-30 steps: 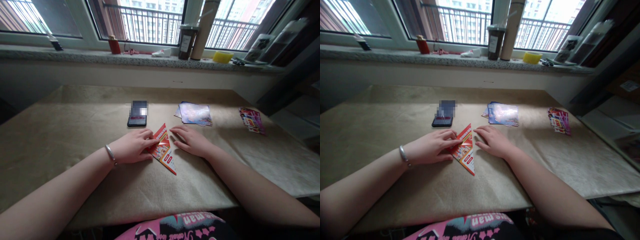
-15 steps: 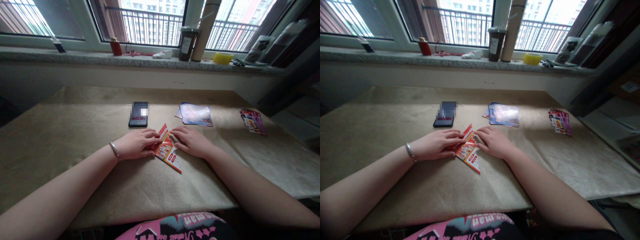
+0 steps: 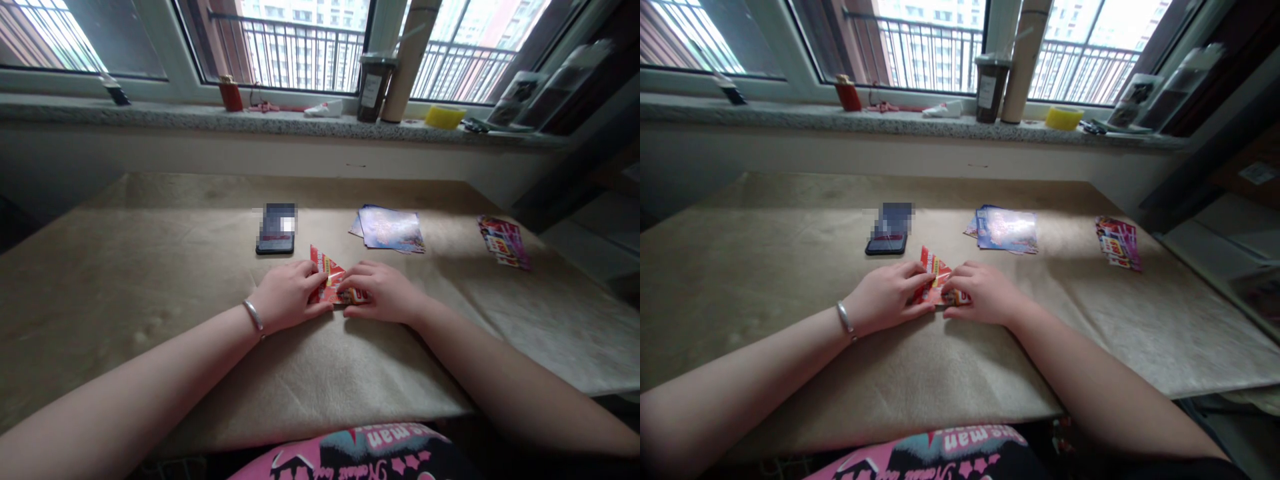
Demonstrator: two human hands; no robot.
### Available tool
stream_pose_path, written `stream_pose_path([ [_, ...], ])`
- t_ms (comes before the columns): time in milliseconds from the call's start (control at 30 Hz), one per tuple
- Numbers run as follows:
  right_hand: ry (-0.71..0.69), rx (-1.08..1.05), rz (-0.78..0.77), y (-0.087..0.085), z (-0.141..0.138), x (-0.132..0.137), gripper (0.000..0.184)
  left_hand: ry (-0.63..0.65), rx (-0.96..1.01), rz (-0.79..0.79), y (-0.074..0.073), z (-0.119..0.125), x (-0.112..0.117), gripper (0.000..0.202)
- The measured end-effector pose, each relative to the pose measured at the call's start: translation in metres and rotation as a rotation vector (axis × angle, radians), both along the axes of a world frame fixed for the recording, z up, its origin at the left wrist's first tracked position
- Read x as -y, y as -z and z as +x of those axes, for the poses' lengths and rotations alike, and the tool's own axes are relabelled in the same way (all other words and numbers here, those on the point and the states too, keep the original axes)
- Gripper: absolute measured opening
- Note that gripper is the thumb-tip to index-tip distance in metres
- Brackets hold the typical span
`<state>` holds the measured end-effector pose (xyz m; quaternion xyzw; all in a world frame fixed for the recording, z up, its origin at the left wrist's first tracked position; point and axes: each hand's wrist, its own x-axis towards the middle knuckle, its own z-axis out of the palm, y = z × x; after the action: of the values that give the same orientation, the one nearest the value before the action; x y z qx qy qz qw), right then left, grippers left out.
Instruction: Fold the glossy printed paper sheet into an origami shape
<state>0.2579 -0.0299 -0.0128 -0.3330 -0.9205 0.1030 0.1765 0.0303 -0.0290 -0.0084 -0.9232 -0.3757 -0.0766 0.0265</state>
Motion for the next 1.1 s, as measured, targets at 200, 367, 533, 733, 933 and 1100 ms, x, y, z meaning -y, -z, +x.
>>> stream_pose_path([
  [200, -0.006, 0.038, 0.043, 0.001, 0.0, -0.001, 0.026, 0.055, 0.022, 0.037, -0.001, -0.001, -0.002, 0.045],
  [367, -0.001, 0.06, 0.095, 0.003, -0.005, 0.0, 0.028, 0.083, 0.054, 0.025, 0.001, -0.004, -0.004, 0.045],
  [533, 0.0, 0.064, 0.09, 0.003, -0.006, 0.001, 0.022, 0.105, 0.071, -0.006, 0.001, -0.006, -0.005, 0.043],
  [733, 0.011, 0.051, 0.072, 0.002, -0.005, 0.0, 0.023, 0.123, 0.078, -0.023, -0.001, -0.011, -0.009, 0.05],
  [933, 0.06, 0.078, 0.086, 0.001, -0.005, 0.001, 0.021, 0.082, 0.206, -0.005, 0.008, -0.016, -0.012, 0.066],
  [1100, 0.173, 0.082, 0.12, 0.002, -0.004, 0.002, 0.023, 0.061, 0.279, 0.028, 0.011, -0.018, -0.012, 0.04],
])
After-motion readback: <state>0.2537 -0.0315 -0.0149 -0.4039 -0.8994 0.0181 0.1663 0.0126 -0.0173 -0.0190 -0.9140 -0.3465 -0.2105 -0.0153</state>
